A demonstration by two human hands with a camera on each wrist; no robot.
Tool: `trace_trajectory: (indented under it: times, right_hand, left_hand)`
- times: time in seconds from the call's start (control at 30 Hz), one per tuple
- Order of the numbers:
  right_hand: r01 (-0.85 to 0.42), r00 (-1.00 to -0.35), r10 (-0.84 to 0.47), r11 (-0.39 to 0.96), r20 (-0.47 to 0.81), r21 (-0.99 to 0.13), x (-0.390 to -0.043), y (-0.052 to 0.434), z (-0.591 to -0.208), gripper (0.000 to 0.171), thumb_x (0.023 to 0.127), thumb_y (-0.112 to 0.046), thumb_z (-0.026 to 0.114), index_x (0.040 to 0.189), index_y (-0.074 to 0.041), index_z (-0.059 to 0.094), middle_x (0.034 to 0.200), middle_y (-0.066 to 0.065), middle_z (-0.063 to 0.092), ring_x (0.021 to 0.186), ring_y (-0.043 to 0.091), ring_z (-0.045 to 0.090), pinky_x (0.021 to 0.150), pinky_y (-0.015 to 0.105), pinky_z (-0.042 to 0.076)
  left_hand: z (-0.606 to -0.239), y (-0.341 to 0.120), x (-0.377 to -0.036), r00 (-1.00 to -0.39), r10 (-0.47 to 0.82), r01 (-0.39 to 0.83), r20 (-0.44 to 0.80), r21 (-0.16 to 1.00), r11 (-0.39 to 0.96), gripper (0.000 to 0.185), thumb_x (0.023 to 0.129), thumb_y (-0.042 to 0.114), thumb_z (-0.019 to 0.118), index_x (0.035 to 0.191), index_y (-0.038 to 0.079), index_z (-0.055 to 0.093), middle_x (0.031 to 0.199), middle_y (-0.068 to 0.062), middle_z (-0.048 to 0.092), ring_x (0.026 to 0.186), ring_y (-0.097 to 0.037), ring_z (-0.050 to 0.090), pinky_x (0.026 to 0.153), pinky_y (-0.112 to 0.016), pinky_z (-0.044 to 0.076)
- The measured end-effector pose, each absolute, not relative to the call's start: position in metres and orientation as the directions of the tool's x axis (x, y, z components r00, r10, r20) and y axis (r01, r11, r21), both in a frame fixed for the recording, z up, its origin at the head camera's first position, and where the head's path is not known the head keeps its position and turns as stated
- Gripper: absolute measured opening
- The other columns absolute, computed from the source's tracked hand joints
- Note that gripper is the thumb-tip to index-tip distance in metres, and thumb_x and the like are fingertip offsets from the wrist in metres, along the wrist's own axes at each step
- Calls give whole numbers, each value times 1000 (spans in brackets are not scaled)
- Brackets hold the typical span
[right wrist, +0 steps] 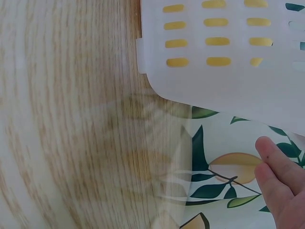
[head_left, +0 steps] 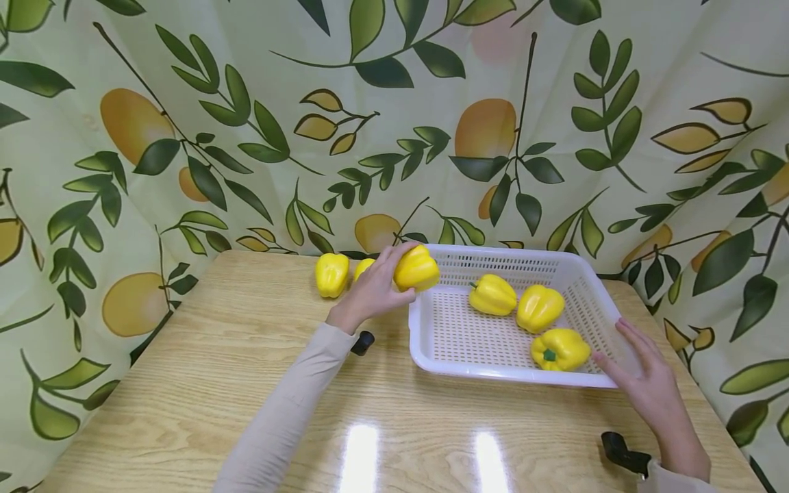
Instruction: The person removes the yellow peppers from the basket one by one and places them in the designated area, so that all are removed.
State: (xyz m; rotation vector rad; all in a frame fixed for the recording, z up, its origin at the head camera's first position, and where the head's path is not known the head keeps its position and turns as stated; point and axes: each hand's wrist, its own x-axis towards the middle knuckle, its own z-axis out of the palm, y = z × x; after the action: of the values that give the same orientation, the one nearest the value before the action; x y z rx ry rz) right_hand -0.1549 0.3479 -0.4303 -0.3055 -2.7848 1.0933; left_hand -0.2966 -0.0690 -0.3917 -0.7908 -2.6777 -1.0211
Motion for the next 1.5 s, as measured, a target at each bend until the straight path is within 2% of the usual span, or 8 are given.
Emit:
trace_trajectory:
  times: [0.13, 0.33, 0.6, 0.83, 1.07, 1.5]
  right_hand:
    - [134, -971, 233, 721, 56, -680, -155, 349, -431, 82, 97, -40, 60, 159, -12, 15, 166, 20, 2, 137, 64, 21, 89, 80, 32]
    - [129, -970, 233, 722, 63, -680, -155, 349, -432, 81, 97, -39, 60, 159, -13, 16, 166, 21, 3, 138, 63, 20, 89, 80, 31]
    - [130, -969, 237, 721, 66, -681, -154, 348, -431, 81, 96, -39, 60, 159, -13, 16, 166, 21, 3, 139, 63, 19, 90, 80, 30]
    - [133, -968, 242, 721, 67, -680, -154, 347, -430, 82, 96, -38, 61, 159, -12, 16, 166, 22, 4, 136, 64, 23, 89, 79, 32]
    - [145, -969, 241, 720, 49, -678, -155, 348, -429, 82, 97, -40, 60, 159, -13, 15, 166, 22, 3, 137, 64, 22, 89, 79, 32]
    - [146, -969, 243, 715, 46, -684, -155, 348, -429, 82, 97, -40, 60, 159, -13, 15, 166, 20, 3, 140, 62, 18, 91, 80, 30]
  left_hand:
    - [-393, -69, -297, -843, 417, 534, 339, 616, 579, 79, 81, 21, 70, 149, 23, 32, 136, -7, 51, 103, -24, 57, 90, -43, 52]
    - [-395, -70, -296, -851, 384, 523, 357, 640, 563, 78, 79, 19, 74, 146, 21, 33, 127, -9, 58, 101, -24, 58, 89, -41, 52]
    - [-396, -73, -294, -853, 337, 521, 398, 645, 559, 79, 76, 18, 76, 142, 12, 35, 132, -11, 56, 100, -26, 59, 89, -42, 52]
    - [-398, -81, -292, -842, 319, 539, 435, 644, 543, 80, 78, 17, 74, 148, 16, 36, 141, -11, 50, 108, -28, 57, 96, -45, 51]
    - [-400, -93, -292, -843, 268, 532, 467, 644, 550, 79, 77, 14, 75, 147, 23, 40, 140, -10, 50, 109, -29, 57, 94, -48, 51]
    - [-396, -114, -294, -852, 199, 501, 484, 645, 577, 79, 77, 16, 81, 144, 15, 40, 134, -12, 52, 111, -31, 57, 95, -50, 51]
